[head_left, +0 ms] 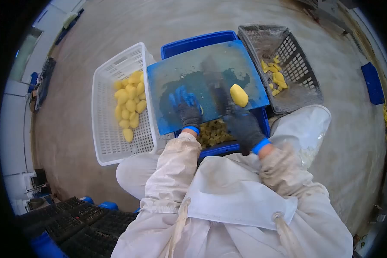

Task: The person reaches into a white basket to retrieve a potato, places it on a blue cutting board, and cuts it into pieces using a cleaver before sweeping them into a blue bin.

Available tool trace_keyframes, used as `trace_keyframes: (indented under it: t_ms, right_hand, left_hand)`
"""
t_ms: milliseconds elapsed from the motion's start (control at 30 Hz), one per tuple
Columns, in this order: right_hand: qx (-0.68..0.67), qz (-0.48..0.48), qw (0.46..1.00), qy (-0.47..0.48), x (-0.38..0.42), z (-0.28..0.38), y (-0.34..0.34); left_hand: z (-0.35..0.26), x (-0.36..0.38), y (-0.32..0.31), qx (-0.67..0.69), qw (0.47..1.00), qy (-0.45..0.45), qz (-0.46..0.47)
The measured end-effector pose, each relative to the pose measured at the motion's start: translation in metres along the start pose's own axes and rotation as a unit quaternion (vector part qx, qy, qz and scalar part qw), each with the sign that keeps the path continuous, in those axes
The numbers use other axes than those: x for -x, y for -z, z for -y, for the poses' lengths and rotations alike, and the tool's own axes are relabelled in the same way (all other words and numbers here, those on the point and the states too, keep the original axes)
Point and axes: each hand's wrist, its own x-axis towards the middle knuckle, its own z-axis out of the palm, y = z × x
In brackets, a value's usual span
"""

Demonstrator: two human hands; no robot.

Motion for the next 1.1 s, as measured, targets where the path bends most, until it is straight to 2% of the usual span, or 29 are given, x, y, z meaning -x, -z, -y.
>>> trace_keyframes:
  t_ms: [67, 133, 167, 200, 233, 267, 300, 333, 400, 433, 467, 500, 533, 567, 600, 633, 700, 767, 867, 900, 967, 1000, 1033, 1067, 1100]
  right_hand:
    - [-0.189, -0.059, 0.965, -0.172, 0.026, -0.037, -0.004]
    - [-0.364, -0.113, 0.850, -0.362, 0.033, -0.050, 0.023]
    - [-0.365, -0.111, 0.850, -0.364, 0.038, -0.056, 0.031]
    - [-0.398, -0.145, 0.811, -0.404, 0.044, -0.062, 0.038]
    - [-0.431, -0.177, 0.768, -0.440, 0.047, -0.067, 0.043]
    - [-0.438, -0.174, 0.766, -0.437, 0.048, -0.071, 0.045]
    - [-0.454, -0.195, 0.739, -0.458, 0.049, -0.073, 0.047]
    - [-0.467, -0.216, 0.711, -0.478, 0.049, -0.075, 0.047]
    - [-0.471, -0.218, 0.710, -0.476, 0.052, -0.080, 0.044]
    - [-0.468, -0.223, 0.711, -0.476, 0.053, -0.081, 0.043]
    - [-0.472, -0.225, 0.708, -0.475, 0.053, -0.082, 0.043]
    - [-0.479, -0.207, 0.709, -0.474, 0.051, -0.081, 0.044]
    - [-0.486, -0.191, 0.709, -0.474, 0.049, -0.080, 0.044]
    - [-0.489, -0.192, 0.705, -0.477, 0.049, -0.078, 0.044]
    - [-0.511, -0.194, 0.689, -0.476, 0.047, -0.076, 0.043]
    - [-0.533, -0.193, 0.674, -0.473, 0.044, -0.073, 0.041]
    - [-0.546, -0.182, 0.671, -0.467, 0.040, -0.072, 0.040]
    - [-0.554, -0.170, 0.670, -0.465, 0.039, -0.070, 0.037]
    - [-0.547, -0.171, 0.683, -0.452, 0.040, -0.071, 0.034]
    - [-0.545, -0.175, 0.685, -0.451, 0.040, -0.072, 0.031]
    - [-0.542, -0.179, 0.689, -0.447, 0.038, -0.071, 0.031]
    - [-0.540, -0.184, 0.687, -0.450, 0.037, -0.069, 0.032]
    - [-0.538, -0.188, 0.685, -0.454, 0.035, -0.067, 0.033]
    - [-0.539, -0.183, 0.686, -0.453, 0.034, -0.064, 0.033]
    - [-0.536, -0.173, 0.688, -0.457, 0.033, -0.062, 0.034]
  left_hand:
    - [-0.021, 0.003, -0.004, -0.013, 0.992, -0.127, 0.006]
    - [-0.074, 0.002, 0.012, 0.067, 0.967, -0.199, 0.144]
    - [-0.097, 0.004, 0.008, 0.073, 0.954, -0.223, 0.187]
    - [-0.116, 0.007, 0.002, 0.079, 0.938, -0.246, 0.230]
    - [-0.130, 0.013, -0.005, 0.078, 0.938, -0.245, 0.231]
    - [-0.140, 0.016, -0.009, -0.013, 0.920, -0.282, 0.271]
    - [-0.141, 0.020, -0.012, -0.105, 0.892, -0.313, 0.309]
    - [-0.132, 0.024, -0.021, -0.112, 0.893, -0.307, 0.310]
    - [-0.112, 0.033, -0.044, -0.175, 0.821, -0.503, 0.203]
    - [-0.106, 0.035, -0.046, -0.179, 0.820, -0.504, 0.205]
    - [-0.104, 0.030, -0.032, 0.013, 0.906, -0.353, 0.232]
    - [-0.101, 0.022, -0.020, 0.204, 0.931, -0.177, 0.245]
    - [-0.098, 0.012, -0.009, 0.367, 0.886, 0.022, 0.283]
    - [-0.093, 0.003, 0.002, 0.363, 0.886, 0.020, 0.287]
    - [-0.088, -0.003, 0.016, 0.626, 0.692, 0.211, 0.292]
    - [-0.086, -0.009, 0.028, 0.802, 0.400, 0.369, 0.248]
    - [-0.090, -0.015, 0.048, 0.814, 0.403, 0.351, 0.228]
    - [-0.092, -0.018, 0.058, 0.835, 0.352, 0.341, 0.250]
    - [-0.091, -0.023, 0.063, 0.846, 0.324, 0.332, 0.262]
    - [-0.090, -0.024, 0.064, 0.848, 0.324, 0.331, 0.259]
    - [-0.088, -0.028, 0.062, 0.819, 0.413, 0.287, 0.278]
    - [-0.086, -0.030, 0.057, 0.820, 0.412, 0.286, 0.276]
    - [-0.083, -0.030, 0.047, 0.666, 0.667, 0.167, 0.289]
    - [-0.082, -0.031, 0.041, 0.441, 0.854, 0.035, 0.273]
    - [-0.075, -0.027, 0.041, 0.440, 0.856, 0.040, 0.269]
